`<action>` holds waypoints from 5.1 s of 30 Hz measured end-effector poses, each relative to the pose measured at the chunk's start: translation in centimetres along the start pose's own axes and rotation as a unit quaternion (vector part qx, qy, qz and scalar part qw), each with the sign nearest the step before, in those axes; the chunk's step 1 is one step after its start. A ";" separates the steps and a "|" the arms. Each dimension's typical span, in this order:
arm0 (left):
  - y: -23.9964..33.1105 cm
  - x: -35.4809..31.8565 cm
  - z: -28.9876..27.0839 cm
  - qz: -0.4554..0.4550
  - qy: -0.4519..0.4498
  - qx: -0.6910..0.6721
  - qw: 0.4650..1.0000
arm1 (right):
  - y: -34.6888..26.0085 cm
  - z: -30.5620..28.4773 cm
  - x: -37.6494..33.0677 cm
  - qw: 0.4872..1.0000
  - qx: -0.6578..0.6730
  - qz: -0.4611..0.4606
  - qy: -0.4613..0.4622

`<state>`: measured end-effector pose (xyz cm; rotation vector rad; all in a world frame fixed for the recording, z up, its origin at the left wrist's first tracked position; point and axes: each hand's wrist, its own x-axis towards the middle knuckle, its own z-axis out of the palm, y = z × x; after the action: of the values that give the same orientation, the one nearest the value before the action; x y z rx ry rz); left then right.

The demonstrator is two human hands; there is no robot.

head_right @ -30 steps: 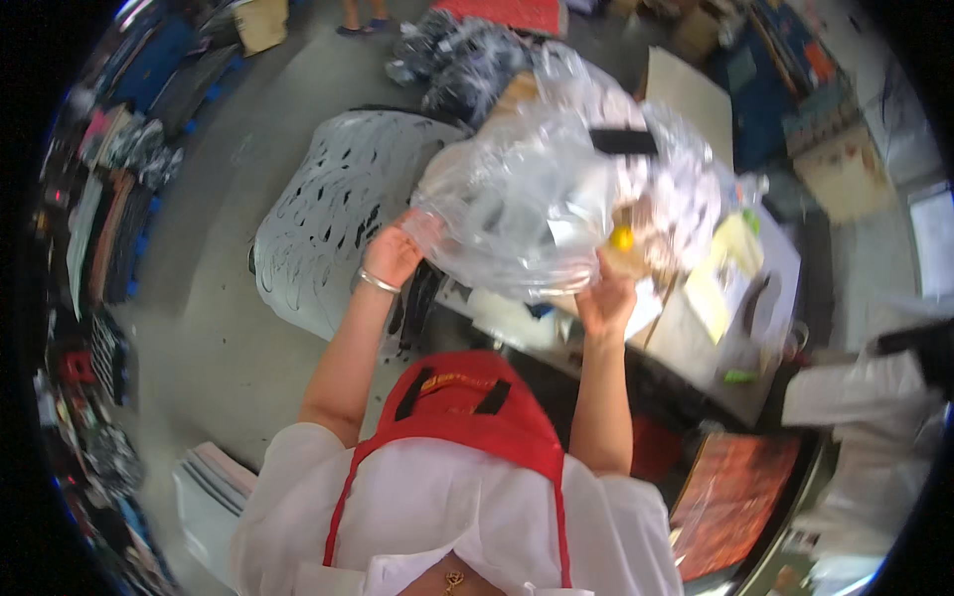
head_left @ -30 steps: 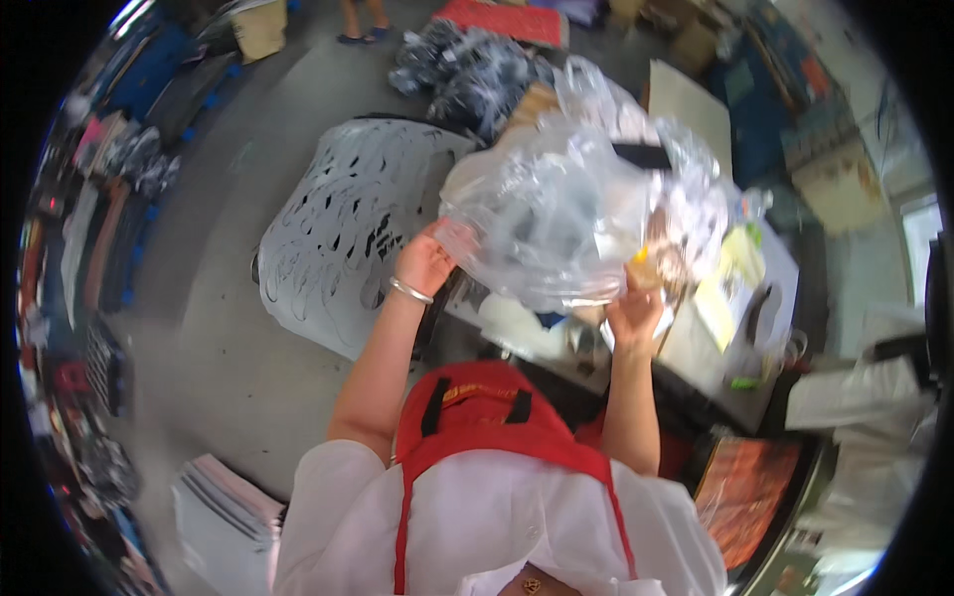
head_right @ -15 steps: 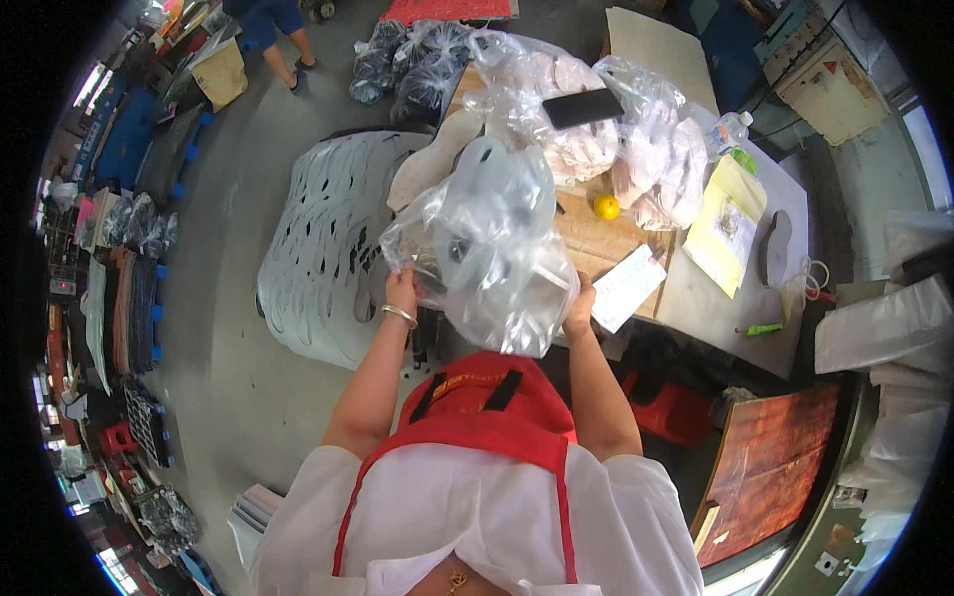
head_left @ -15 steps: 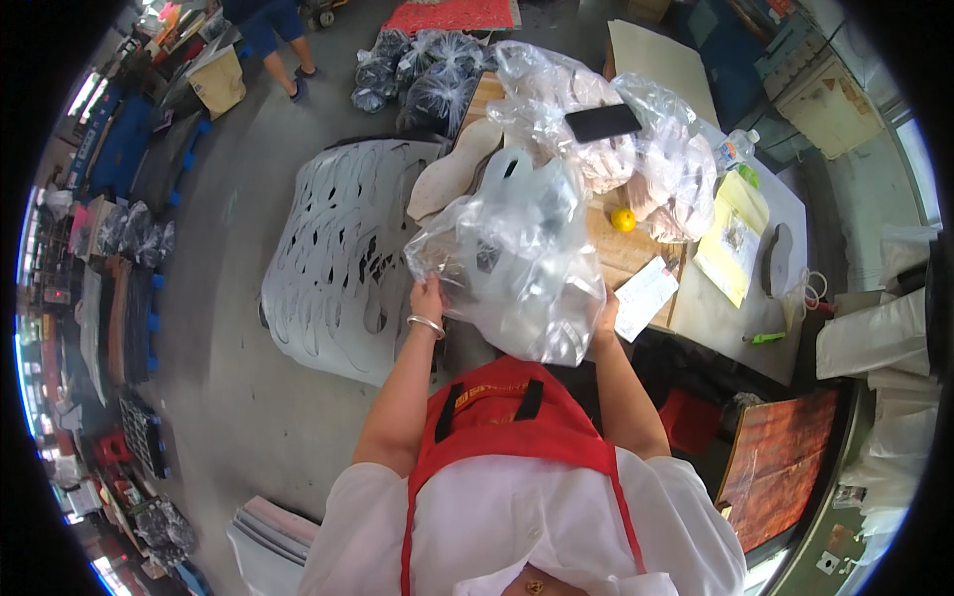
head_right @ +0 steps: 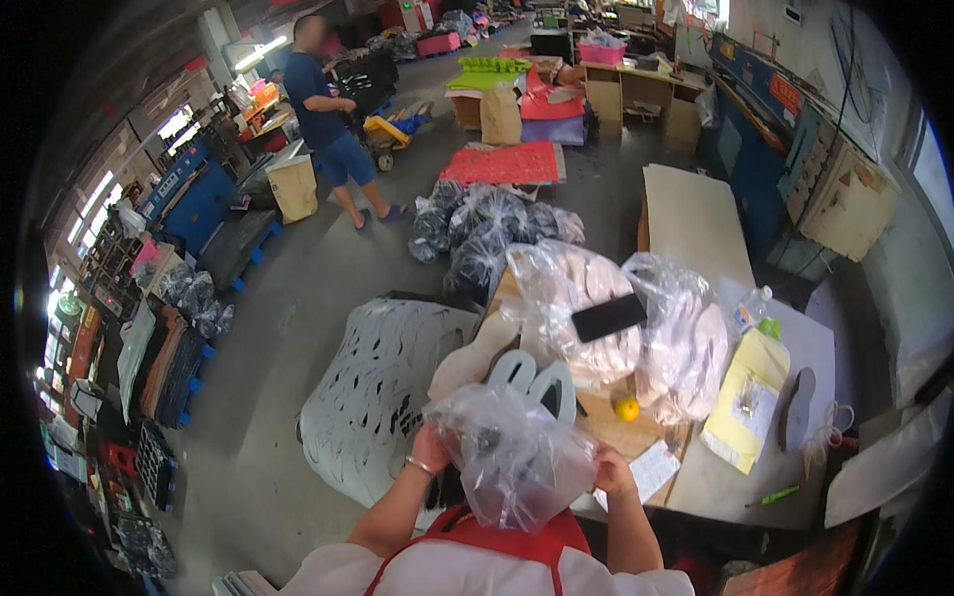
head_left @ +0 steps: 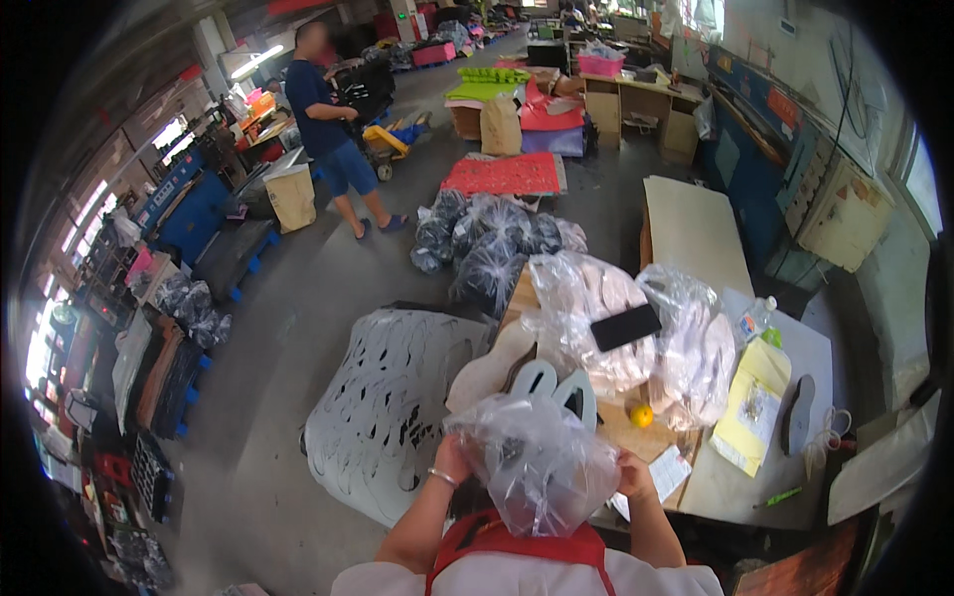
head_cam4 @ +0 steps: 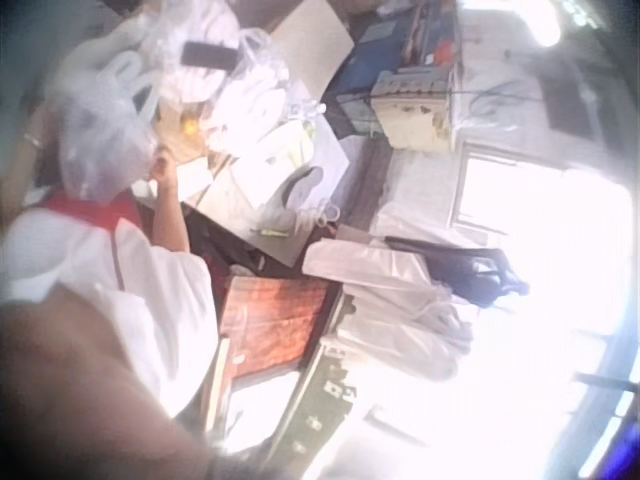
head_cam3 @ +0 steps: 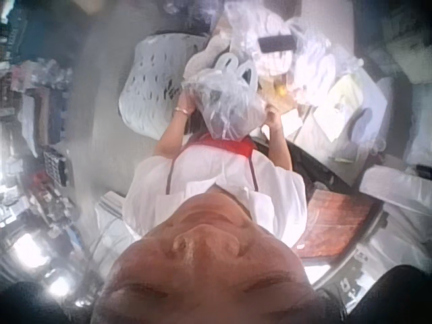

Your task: The person operates a hydraulic press to cut gray insole shapes from a sheet, removes the cut pieces, and places them into a plastic bag. The person also collects scrap pieces into a red bin and repeats the cutting cycle with new sheets.

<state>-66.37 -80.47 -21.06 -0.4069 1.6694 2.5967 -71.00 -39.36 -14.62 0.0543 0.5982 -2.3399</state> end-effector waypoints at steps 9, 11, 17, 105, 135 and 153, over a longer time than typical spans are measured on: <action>1.5 0.9 1.6 -0.212 0.156 -0.159 0.952 | -2.1 4.0 3.2 0.935 -0.294 -0.028 0.197; 2.3 2.5 2.3 -0.182 0.125 -0.190 0.957 | -1.7 4.8 3.8 0.961 -0.147 -0.097 0.215; 5.9 5.1 3.3 -0.167 -0.010 -0.172 0.971 | -2.7 7.0 4.8 0.939 -0.220 -0.142 0.223; -2.7 2.6 0.8 0.057 0.067 0.462 0.883 | 11.8 -2.5 3.6 0.725 -0.442 -0.179 0.497; 8.6 12.7 12.2 0.105 0.063 0.432 0.894 | -0.2 2.9 12.2 0.868 -0.184 -0.173 0.428; 7.3 20.3 12.2 -0.092 -0.074 0.266 0.957 | -2.9 4.6 14.9 0.835 -0.341 -0.048 0.429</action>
<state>-89.63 -74.97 -14.52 -0.3105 2.0566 1.8898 -83.41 -48.90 -12.37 0.7828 1.8721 -1.9564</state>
